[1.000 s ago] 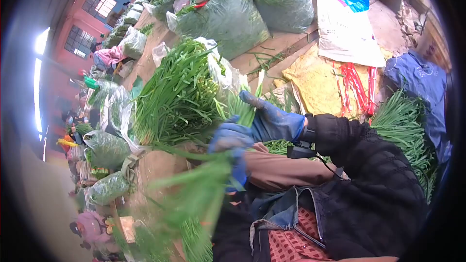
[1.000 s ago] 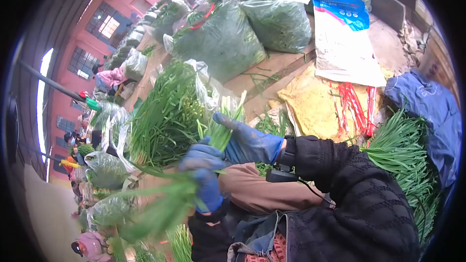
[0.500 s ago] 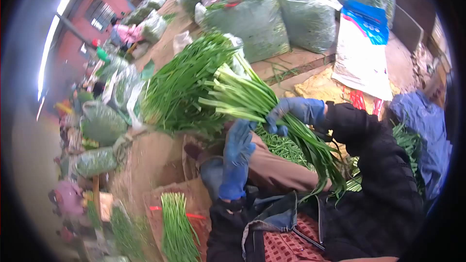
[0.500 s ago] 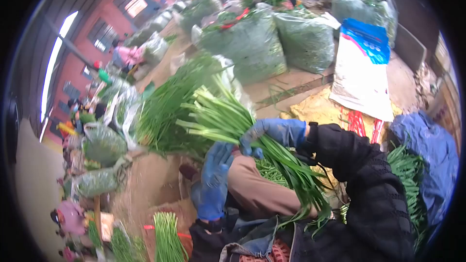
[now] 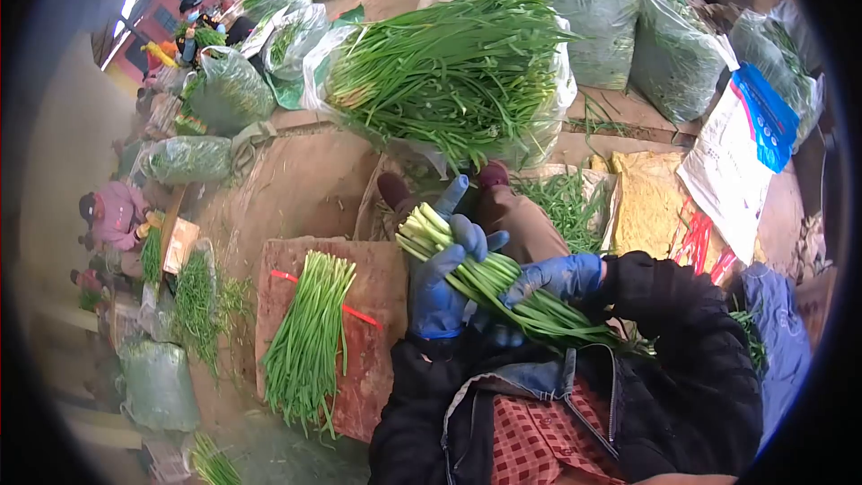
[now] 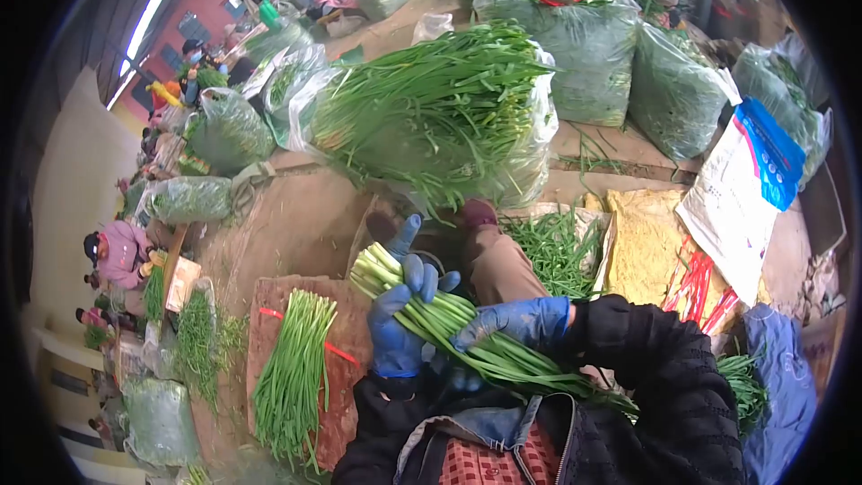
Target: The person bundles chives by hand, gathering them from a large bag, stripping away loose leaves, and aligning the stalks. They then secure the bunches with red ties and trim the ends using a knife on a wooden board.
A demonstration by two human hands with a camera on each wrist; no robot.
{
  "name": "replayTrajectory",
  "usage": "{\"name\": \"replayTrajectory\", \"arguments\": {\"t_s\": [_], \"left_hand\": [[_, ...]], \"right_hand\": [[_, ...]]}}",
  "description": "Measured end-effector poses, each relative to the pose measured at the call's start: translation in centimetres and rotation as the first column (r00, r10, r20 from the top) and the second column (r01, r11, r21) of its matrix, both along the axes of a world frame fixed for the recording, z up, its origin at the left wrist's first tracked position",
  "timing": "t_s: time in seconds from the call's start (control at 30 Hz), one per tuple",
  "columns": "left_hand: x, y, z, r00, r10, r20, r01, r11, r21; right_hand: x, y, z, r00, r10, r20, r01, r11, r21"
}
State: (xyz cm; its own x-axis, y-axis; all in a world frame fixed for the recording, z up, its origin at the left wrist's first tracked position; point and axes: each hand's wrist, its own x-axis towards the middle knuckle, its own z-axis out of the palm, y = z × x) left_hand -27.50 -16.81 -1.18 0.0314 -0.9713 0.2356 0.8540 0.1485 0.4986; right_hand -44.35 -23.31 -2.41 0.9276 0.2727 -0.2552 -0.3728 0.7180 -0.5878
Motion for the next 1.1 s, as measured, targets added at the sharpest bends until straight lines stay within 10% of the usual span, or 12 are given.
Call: {"name": "replayTrajectory", "arguments": {"t_s": [0.07, 0.17, 0.27, 0.47, 0.6, 0.7, 0.8, 0.87, 0.93, 1.0, 1.1], "left_hand": [[0.1, 0.7, -0.1, 0.996, 0.085, 0.01, -0.086, 0.99, 0.109], [0.3, 1.5, 0.2, 0.968, 0.133, 0.215, -0.189, 0.946, 0.263], [-0.4, 1.3, -0.4, 0.964, 0.12, 0.237, -0.182, 0.947, 0.263], [-1.1, 1.4, 0.5, 0.902, 0.077, 0.425, -0.251, 0.894, 0.372], [0.2, 2.0, -0.7, 0.914, 0.029, 0.406, -0.187, 0.916, 0.356], [0.6, 2.0, -1.2, 0.96, 0.0, 0.279, -0.114, 0.913, 0.391], [1.2, 2.0, -2.8, 0.956, 0.051, 0.289, -0.152, 0.929, 0.337], [1.4, 2.1, -3.2, 0.954, 0.06, 0.293, -0.148, 0.946, 0.288], [1.0, 2.1, -2.7, 0.96, 0.057, 0.275, -0.142, 0.943, 0.302], [0.5, 1.9, -2.1, 0.933, 0.076, 0.352, -0.198, 0.924, 0.327], [0.0, 1.8, -1.7, 0.962, 0.09, 0.258, -0.164, 0.946, 0.278]], "right_hand": [[0.2, -1.1, -0.7, 0.99, -0.137, -0.046, 0.105, 0.9, -0.423], [0.1, -2.9, 2.5, 0.86, -0.376, 0.345, 0.495, 0.447, -0.745], [1.5, -3.0, 5.9, 0.71, -0.556, 0.433, 0.693, 0.44, -0.571], [5.0, -3.1, 4.1, 0.795, -0.435, 0.422, 0.568, 0.292, -0.77], [3.0, -6.0, 6.0, 0.483, -0.757, 0.441, 0.8, 0.176, -0.574], [-1.2, -11.5, 7.5, 0.083, -0.726, 0.683, 0.695, -0.449, -0.562], [-6.8, -15.2, 9.6, -0.112, -0.558, 0.822, 0.606, -0.694, -0.389], [-10.5, -17.6, 7.2, 0.152, -0.428, 0.891, 0.567, -0.701, -0.434], [-9.7, -14.1, 6.0, 0.585, -0.638, 0.501, 0.339, -0.369, -0.865], [-7.1, -9.4, 4.3, 0.944, -0.297, 0.142, -0.008, -0.452, -0.892], [-2.4, -4.8, 6.0, 0.865, -0.276, 0.419, 0.35, -0.267, -0.898]]}}
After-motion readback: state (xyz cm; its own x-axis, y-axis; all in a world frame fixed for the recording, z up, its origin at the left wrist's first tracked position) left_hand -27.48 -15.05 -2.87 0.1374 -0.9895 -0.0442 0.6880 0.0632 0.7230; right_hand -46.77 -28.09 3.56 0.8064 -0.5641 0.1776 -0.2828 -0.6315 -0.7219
